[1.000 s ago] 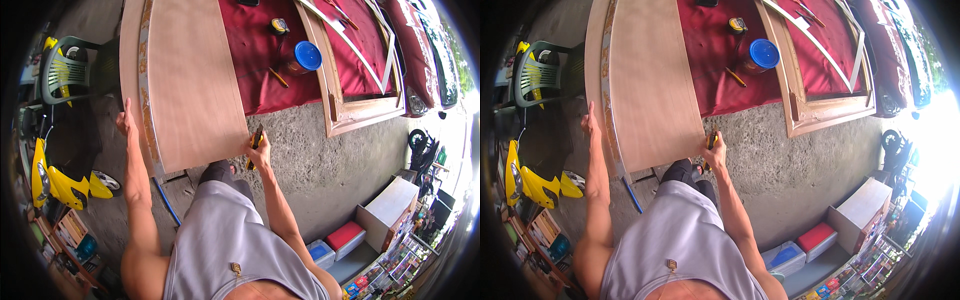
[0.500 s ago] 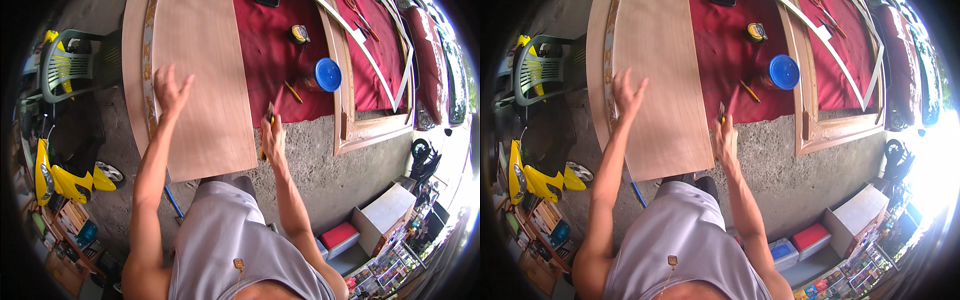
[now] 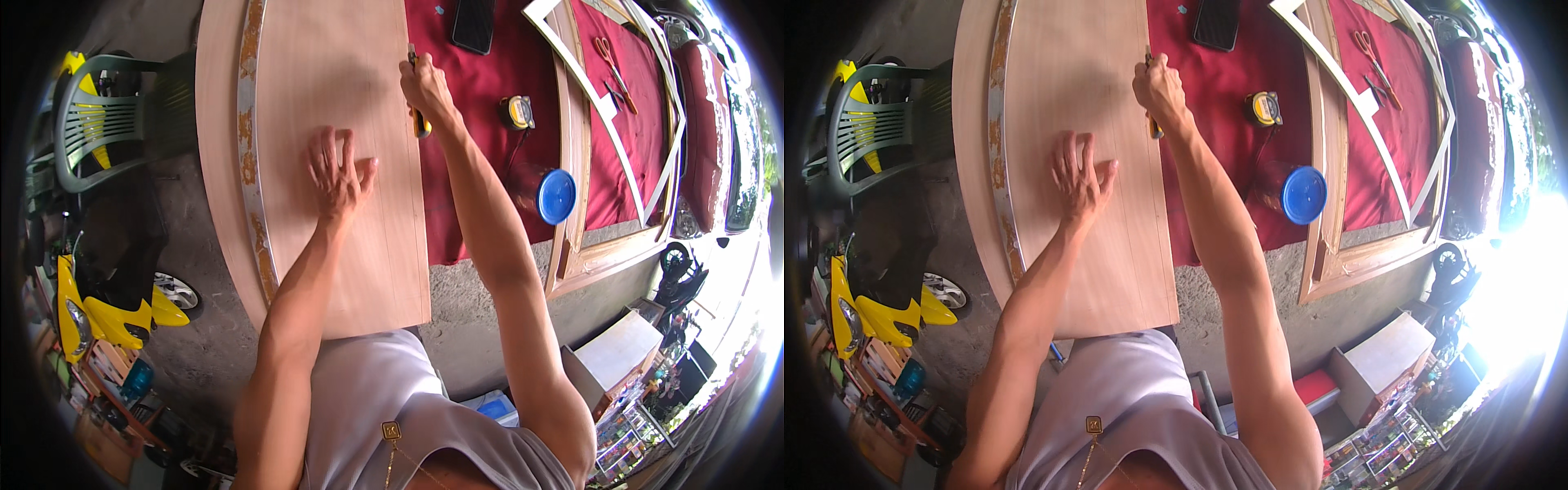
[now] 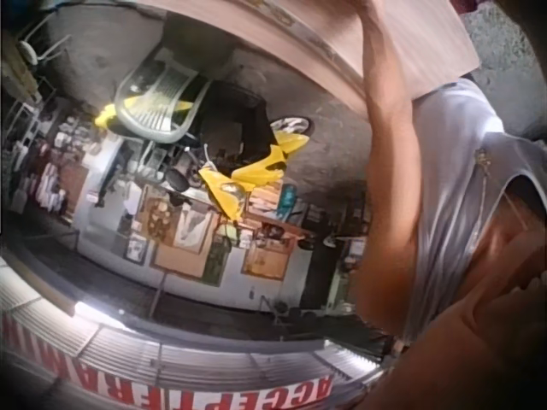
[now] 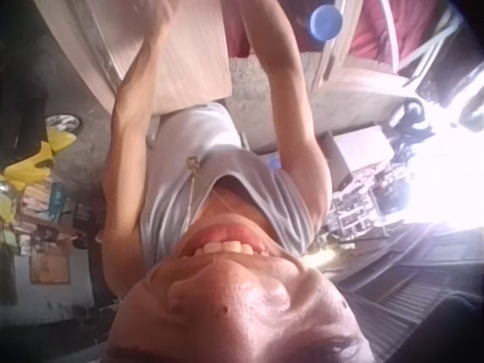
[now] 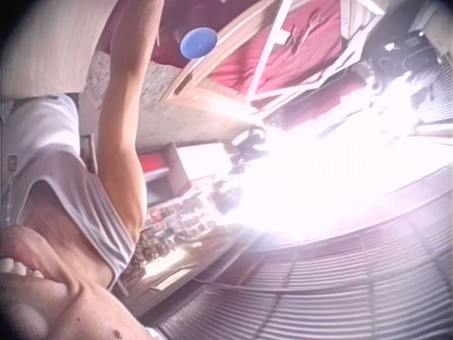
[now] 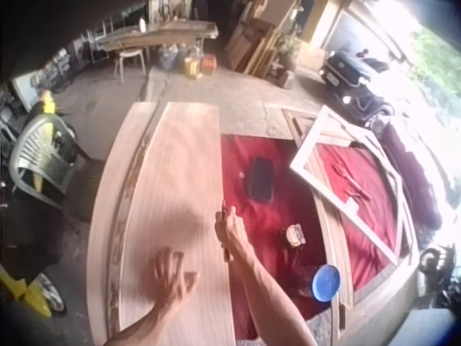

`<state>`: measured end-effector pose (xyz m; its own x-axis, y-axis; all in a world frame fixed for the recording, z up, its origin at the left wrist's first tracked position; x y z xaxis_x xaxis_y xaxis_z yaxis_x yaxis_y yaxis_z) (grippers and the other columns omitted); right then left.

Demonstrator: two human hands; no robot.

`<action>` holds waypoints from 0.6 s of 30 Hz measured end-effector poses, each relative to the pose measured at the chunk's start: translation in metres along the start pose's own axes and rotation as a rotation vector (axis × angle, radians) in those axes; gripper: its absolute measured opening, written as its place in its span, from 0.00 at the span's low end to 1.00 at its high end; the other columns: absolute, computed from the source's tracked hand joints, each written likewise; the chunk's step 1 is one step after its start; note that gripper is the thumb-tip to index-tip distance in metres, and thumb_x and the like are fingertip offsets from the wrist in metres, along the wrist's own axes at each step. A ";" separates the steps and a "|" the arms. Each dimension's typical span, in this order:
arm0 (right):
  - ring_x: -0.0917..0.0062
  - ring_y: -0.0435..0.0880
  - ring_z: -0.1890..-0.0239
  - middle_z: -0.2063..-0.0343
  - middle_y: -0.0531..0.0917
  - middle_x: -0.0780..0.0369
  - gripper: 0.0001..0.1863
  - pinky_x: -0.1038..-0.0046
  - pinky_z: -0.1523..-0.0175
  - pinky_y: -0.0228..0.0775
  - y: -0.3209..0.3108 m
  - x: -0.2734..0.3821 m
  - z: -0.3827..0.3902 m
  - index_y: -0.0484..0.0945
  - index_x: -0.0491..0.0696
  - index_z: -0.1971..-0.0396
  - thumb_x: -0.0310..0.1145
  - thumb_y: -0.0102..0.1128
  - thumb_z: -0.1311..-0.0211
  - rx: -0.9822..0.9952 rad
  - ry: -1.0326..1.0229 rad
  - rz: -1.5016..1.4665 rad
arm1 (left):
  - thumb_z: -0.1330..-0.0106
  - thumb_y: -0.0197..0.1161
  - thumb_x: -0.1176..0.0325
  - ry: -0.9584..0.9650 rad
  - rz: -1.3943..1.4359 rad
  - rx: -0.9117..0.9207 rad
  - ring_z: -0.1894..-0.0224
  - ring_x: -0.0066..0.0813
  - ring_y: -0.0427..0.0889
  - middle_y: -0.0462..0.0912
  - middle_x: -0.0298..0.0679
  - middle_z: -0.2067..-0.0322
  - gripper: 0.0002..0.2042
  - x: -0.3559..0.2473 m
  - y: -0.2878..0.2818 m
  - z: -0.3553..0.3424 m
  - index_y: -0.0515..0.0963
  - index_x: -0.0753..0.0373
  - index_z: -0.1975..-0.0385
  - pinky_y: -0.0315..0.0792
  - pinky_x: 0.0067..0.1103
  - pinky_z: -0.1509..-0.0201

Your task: The person uses a metal ruler and a yellow utility knife to score and cut a large board on a red-covered workbench. They repeatedly align the ruler, score along its edge, and break off sections of the board. The person also retrieves a smaller board from a stack and cuts it similarly.

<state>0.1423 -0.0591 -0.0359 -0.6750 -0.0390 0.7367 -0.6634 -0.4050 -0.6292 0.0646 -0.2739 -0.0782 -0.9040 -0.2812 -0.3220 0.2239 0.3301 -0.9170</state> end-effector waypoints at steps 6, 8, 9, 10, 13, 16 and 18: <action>0.53 0.86 0.68 0.67 0.81 0.41 0.20 0.58 0.65 0.81 0.000 0.024 -0.056 0.67 0.36 0.58 0.41 0.42 0.33 0.124 0.184 0.122 | 0.36 0.58 0.45 -0.074 -0.021 0.101 0.29 0.54 0.52 0.55 0.48 0.31 0.34 0.000 0.002 0.004 0.60 0.52 0.32 0.47 0.53 0.31; 0.54 0.86 0.68 0.66 0.81 0.43 0.20 0.59 0.66 0.81 0.000 0.025 -0.060 0.67 0.37 0.57 0.41 0.42 0.33 0.150 0.190 0.163 | 0.36 0.58 0.46 -0.077 -0.008 0.109 0.29 0.54 0.51 0.54 0.49 0.31 0.34 0.001 0.003 0.005 0.60 0.53 0.32 0.46 0.54 0.31; 0.54 0.86 0.68 0.66 0.81 0.43 0.20 0.59 0.67 0.81 0.001 0.025 -0.061 0.67 0.37 0.57 0.41 0.42 0.33 0.152 0.170 0.168 | 0.36 0.58 0.46 -0.075 -0.005 0.124 0.29 0.54 0.51 0.54 0.49 0.31 0.34 0.001 0.003 0.004 0.60 0.53 0.32 0.46 0.54 0.31; 0.54 0.86 0.68 0.66 0.81 0.43 0.19 0.59 0.67 0.81 0.002 0.024 -0.061 0.67 0.37 0.57 0.41 0.42 0.33 0.155 0.172 0.178 | 0.36 0.58 0.46 -0.080 0.010 0.142 0.28 0.53 0.50 0.53 0.49 0.31 0.35 0.001 0.004 0.004 0.60 0.53 0.32 0.45 0.54 0.30; 0.56 0.85 0.73 0.71 0.81 0.44 0.20 0.60 0.71 0.80 0.005 0.022 -0.062 0.67 0.36 0.58 0.41 0.43 0.33 0.137 0.143 0.199 | 0.36 0.57 0.45 -0.068 0.017 0.110 0.28 0.52 0.49 0.53 0.49 0.30 0.34 0.001 0.002 0.003 0.60 0.54 0.32 0.45 0.53 0.30; 0.59 0.84 0.79 0.78 0.81 0.46 0.21 0.60 0.76 0.77 0.004 0.024 -0.063 0.67 0.34 0.59 0.41 0.43 0.32 0.125 0.089 0.218 | 0.36 0.57 0.45 -0.074 -0.008 0.134 0.28 0.52 0.50 0.53 0.49 0.31 0.34 0.001 0.001 0.003 0.60 0.53 0.32 0.45 0.53 0.30; 0.59 0.84 0.78 0.77 0.81 0.46 0.21 0.60 0.76 0.78 0.003 0.026 -0.063 0.67 0.34 0.59 0.41 0.42 0.32 0.144 0.110 0.224 | 0.35 0.57 0.45 -0.076 0.002 0.120 0.28 0.52 0.50 0.54 0.49 0.31 0.34 0.001 0.002 0.003 0.60 0.53 0.32 0.45 0.53 0.30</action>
Point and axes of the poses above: each hand's wrist, its own z-axis away from the middle knuckle, its own y-axis out of the palm, x = y × z, the point moved 1 cm from there along -z, towards the middle knuckle
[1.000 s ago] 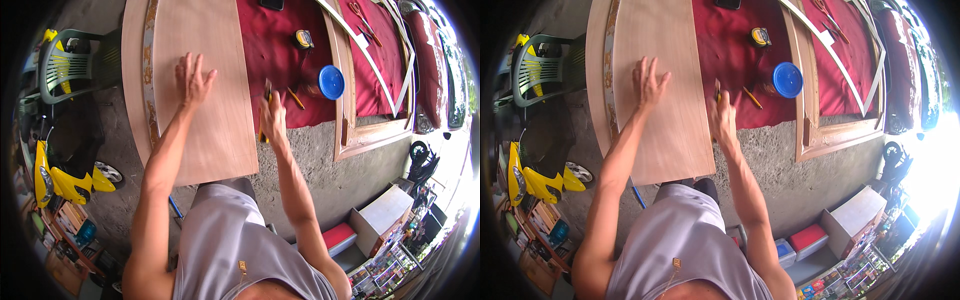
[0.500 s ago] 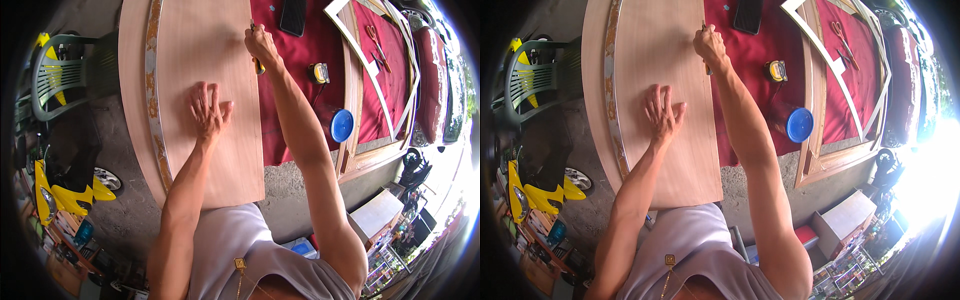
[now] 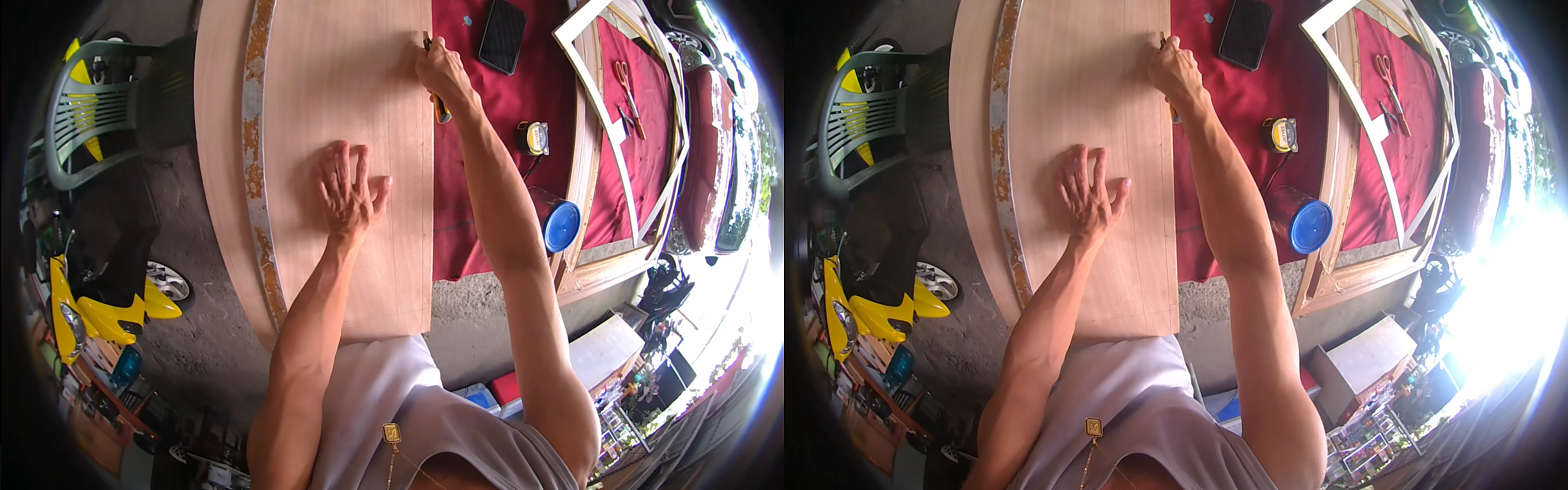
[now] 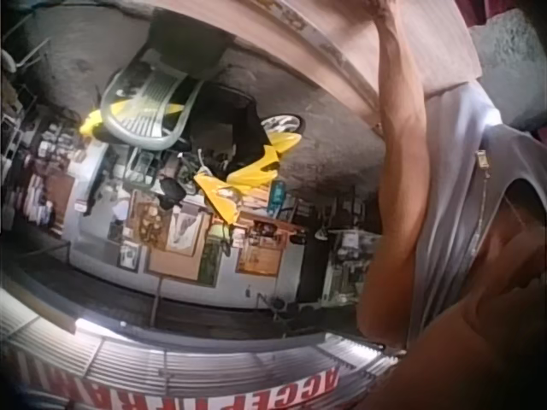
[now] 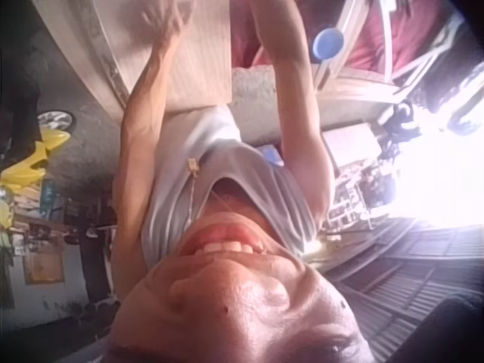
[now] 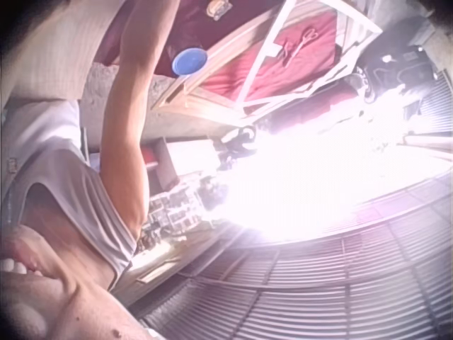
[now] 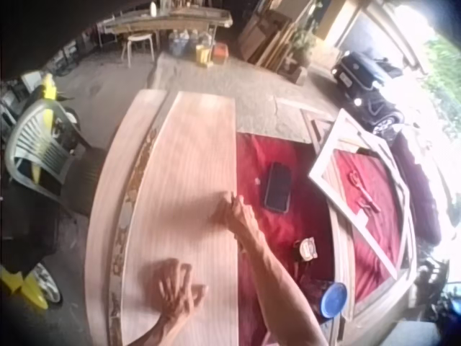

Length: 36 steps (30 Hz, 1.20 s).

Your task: The person uses a metal ruler and a yellow utility knife to score and cut a large board on a red-covered workbench. They repeatedly align the ruler, score along its edge, and break off sections of the board. The person also retrieves a smaller board from a stack and cuts it similarly.

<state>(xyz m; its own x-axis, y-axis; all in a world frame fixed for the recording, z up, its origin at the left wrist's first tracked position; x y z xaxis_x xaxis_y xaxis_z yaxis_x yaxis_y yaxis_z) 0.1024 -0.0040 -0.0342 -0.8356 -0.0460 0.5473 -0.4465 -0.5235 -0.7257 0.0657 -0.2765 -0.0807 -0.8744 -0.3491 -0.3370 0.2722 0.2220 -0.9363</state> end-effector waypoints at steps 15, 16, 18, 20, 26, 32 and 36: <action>0.62 0.84 0.79 0.76 0.81 0.47 0.23 0.63 0.75 0.78 0.005 -0.001 -0.012 0.67 0.33 0.55 0.42 0.40 0.32 -0.009 -0.040 0.094 | 0.35 0.56 0.44 -0.006 -0.005 0.004 0.28 0.50 0.51 0.55 0.49 0.31 0.34 0.000 -0.001 -0.001 0.61 0.53 0.32 0.45 0.51 0.29; 0.63 0.84 0.79 0.76 0.81 0.47 0.24 0.63 0.76 0.78 0.004 0.000 -0.012 0.68 0.33 0.54 0.42 0.42 0.33 0.022 0.003 0.061 | 0.35 0.56 0.44 -0.009 -0.015 0.012 0.28 0.50 0.52 0.55 0.49 0.31 0.34 -0.001 -0.002 -0.001 0.61 0.53 0.32 0.46 0.51 0.29; 0.64 0.84 0.79 0.76 0.81 0.47 0.25 0.64 0.77 0.77 0.001 0.003 -0.013 0.68 0.33 0.51 0.43 0.44 0.33 0.085 0.063 -0.023 | 0.36 0.57 0.45 -0.014 -0.007 0.010 0.28 0.50 0.52 0.55 0.48 0.31 0.34 -0.002 -0.003 -0.001 0.61 0.53 0.32 0.46 0.51 0.30; 0.65 0.84 0.79 0.76 0.82 0.48 0.28 0.65 0.77 0.77 0.000 0.006 -0.013 0.67 0.33 0.50 0.46 0.49 0.35 0.089 0.080 0.021 | 0.36 0.58 0.45 -0.027 0.002 0.019 0.28 0.50 0.52 0.55 0.48 0.31 0.34 -0.003 -0.004 -0.001 0.62 0.52 0.33 0.47 0.51 0.30; 0.67 0.84 0.79 0.75 0.82 0.50 0.35 0.67 0.77 0.76 0.005 0.006 -0.012 0.66 0.32 0.48 0.50 0.58 0.40 0.076 0.083 0.093 | 0.39 0.61 0.46 -0.040 0.016 -0.005 0.29 0.51 0.53 0.56 0.47 0.31 0.35 -0.004 -0.004 -0.001 0.62 0.51 0.33 0.49 0.51 0.32; 0.67 0.84 0.78 0.74 0.82 0.50 0.32 0.67 0.76 0.76 0.005 0.002 0.003 0.65 0.32 0.47 0.46 0.55 0.39 0.107 0.100 0.100 | 0.39 0.60 0.45 -0.014 -0.014 -0.047 0.29 0.51 0.54 0.55 0.46 0.31 0.35 -0.001 -0.001 0.000 0.63 0.51 0.33 0.50 0.50 0.31; 0.65 0.85 0.75 0.74 0.82 0.49 0.29 0.68 0.75 0.77 0.011 -0.010 0.010 0.65 0.32 0.46 0.43 0.50 0.36 0.127 0.079 0.096 | 0.40 0.59 0.44 -0.009 -0.041 -0.053 0.29 0.50 0.54 0.56 0.46 0.31 0.35 0.000 0.002 0.000 0.64 0.52 0.34 0.50 0.49 0.29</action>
Point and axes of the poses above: each hand's wrist, its own z-axis away from the middle knuckle, its own y-axis out of the palm, x = y × z, the point moved 1 cm from there along -z, towards the middle knuckle
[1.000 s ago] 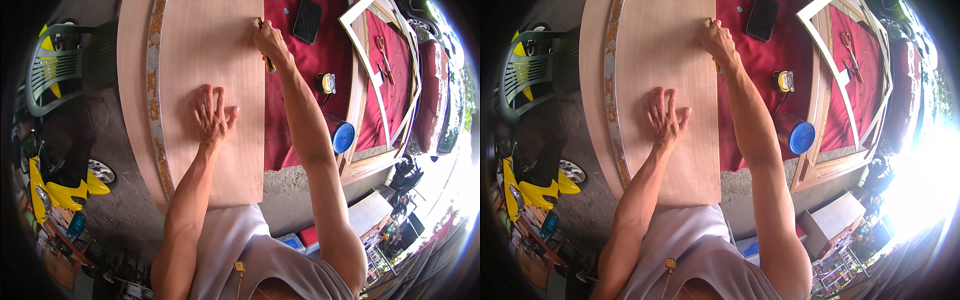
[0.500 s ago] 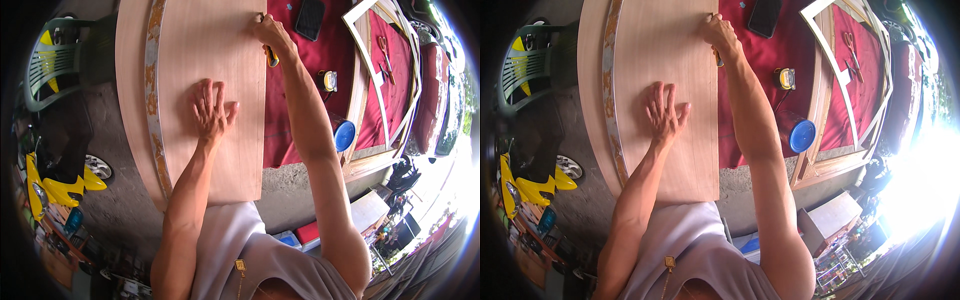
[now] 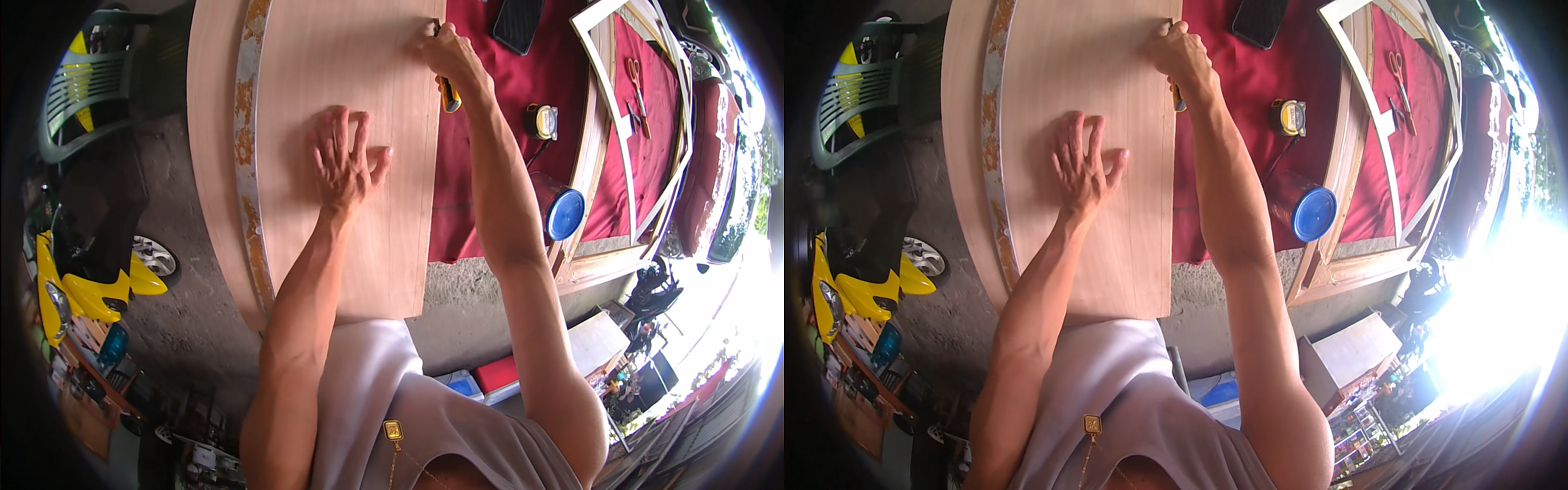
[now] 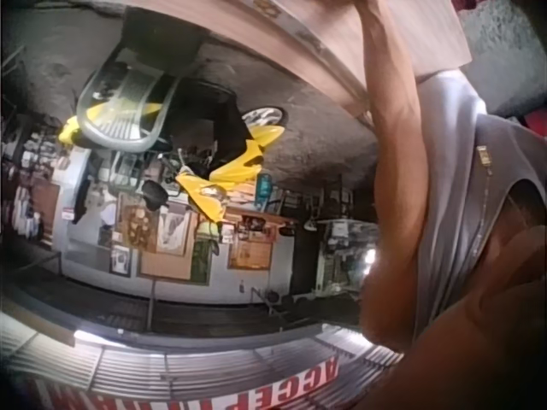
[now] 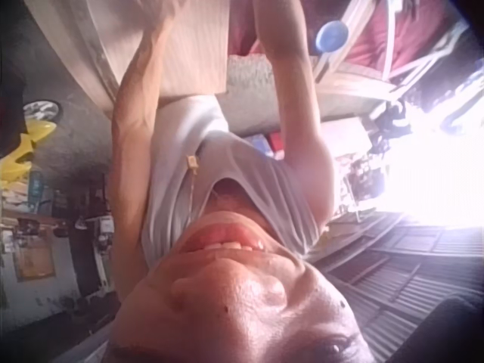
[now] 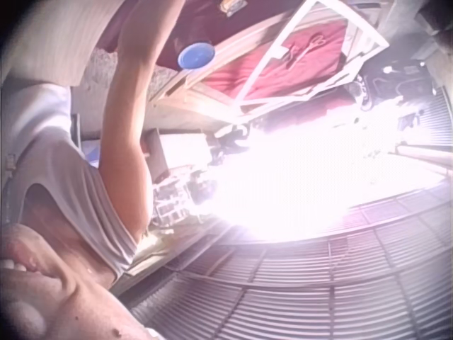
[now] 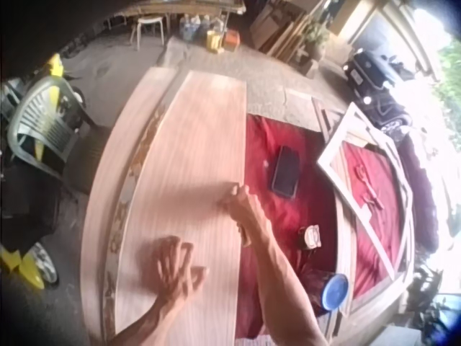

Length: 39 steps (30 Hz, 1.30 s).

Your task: The person uses a metal ruler and a yellow utility knife to score and cut a large board on a red-covered workbench. They repeatedly align the ruler, score along its edge, and break off sections of the board. The person also retrieves a smaller board from a stack and cuts it similarly.

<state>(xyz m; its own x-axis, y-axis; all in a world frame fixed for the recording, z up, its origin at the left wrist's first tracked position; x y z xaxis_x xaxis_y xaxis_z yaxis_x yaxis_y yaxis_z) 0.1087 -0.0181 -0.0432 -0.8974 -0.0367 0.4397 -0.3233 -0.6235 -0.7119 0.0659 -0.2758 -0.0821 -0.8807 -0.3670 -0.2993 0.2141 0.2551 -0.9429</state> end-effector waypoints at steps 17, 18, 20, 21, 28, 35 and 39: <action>0.57 0.85 0.73 0.63 0.74 0.42 0.21 0.62 0.73 0.81 0.049 -0.054 0.055 0.68 0.37 0.46 0.30 0.51 0.37 -0.044 -0.079 0.101 | 0.40 0.60 0.44 0.027 -0.033 -0.095 0.36 0.53 0.63 0.66 0.48 0.39 0.33 -0.001 0.000 -0.002 0.67 0.53 0.38 0.55 0.53 0.34; 0.57 0.85 0.72 0.63 0.75 0.42 0.20 0.62 0.72 0.81 0.047 -0.053 0.065 0.68 0.37 0.47 0.31 0.51 0.37 -0.025 -0.036 0.017 | 0.41 0.60 0.44 0.028 -0.043 -0.102 0.35 0.52 0.63 0.66 0.47 0.39 0.32 -0.001 0.001 -0.003 0.68 0.53 0.38 0.54 0.52 0.34; 0.55 0.86 0.69 0.63 0.77 0.40 0.20 0.61 0.70 0.81 0.045 -0.050 0.090 0.67 0.36 0.51 0.34 0.53 0.37 -0.056 -0.268 0.309 | 0.41 0.60 0.44 0.041 -0.047 -0.129 0.35 0.51 0.63 0.67 0.46 0.40 0.32 -0.001 0.001 -0.003 0.68 0.53 0.39 0.54 0.51 0.34; 0.54 0.86 0.67 0.63 0.78 0.39 0.20 0.60 0.70 0.81 0.045 -0.048 0.103 0.67 0.36 0.53 0.36 0.53 0.37 -0.057 -0.358 0.462 | 0.41 0.60 0.44 0.053 -0.041 -0.151 0.35 0.50 0.63 0.67 0.46 0.40 0.32 -0.001 0.001 -0.003 0.68 0.53 0.39 0.55 0.51 0.34; 0.42 0.80 0.57 0.64 0.79 0.37 0.20 0.50 0.54 0.75 0.048 -0.053 0.158 0.66 0.36 0.56 0.38 0.53 0.37 0.011 0.027 -0.019 | 0.43 0.61 0.44 0.076 -0.081 -0.187 0.36 0.48 0.64 0.67 0.42 0.39 0.32 0.001 0.004 -0.003 0.70 0.51 0.39 0.56 0.50 0.35; 0.37 0.78 0.57 0.65 0.78 0.34 0.17 0.45 0.52 0.71 0.067 -0.074 0.201 0.65 0.38 0.59 0.39 0.48 0.35 0.003 0.008 -0.044 | 0.42 0.61 0.43 0.057 -0.003 -0.206 0.34 0.47 0.61 0.65 0.40 0.38 0.32 0.001 0.009 -0.003 0.69 0.48 0.38 0.56 0.51 0.36; 0.41 0.82 0.69 0.76 0.79 0.38 0.13 0.47 0.63 0.76 0.082 -0.091 0.241 0.65 0.36 0.65 0.32 0.48 0.37 -0.058 -0.039 -0.027 | 0.41 0.61 0.44 0.077 -0.018 -0.206 0.35 0.49 0.62 0.65 0.43 0.38 0.31 -0.004 0.001 0.004 0.69 0.50 0.39 0.57 0.50 0.37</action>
<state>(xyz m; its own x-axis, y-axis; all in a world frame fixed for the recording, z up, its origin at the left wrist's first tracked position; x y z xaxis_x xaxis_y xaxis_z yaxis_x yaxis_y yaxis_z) 0.2361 -0.2545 -0.0097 -0.8763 -0.0516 0.4790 -0.3648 -0.5783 -0.7297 0.0710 -0.2774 -0.0825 -0.9150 -0.3056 -0.2636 0.1146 0.4295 -0.8958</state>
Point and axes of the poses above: each hand's wrist, its own z-axis away from the middle knuckle, its own y-axis out of the palm, x = y × z, the point moved 1 cm from there along -z, towards the middle knuckle
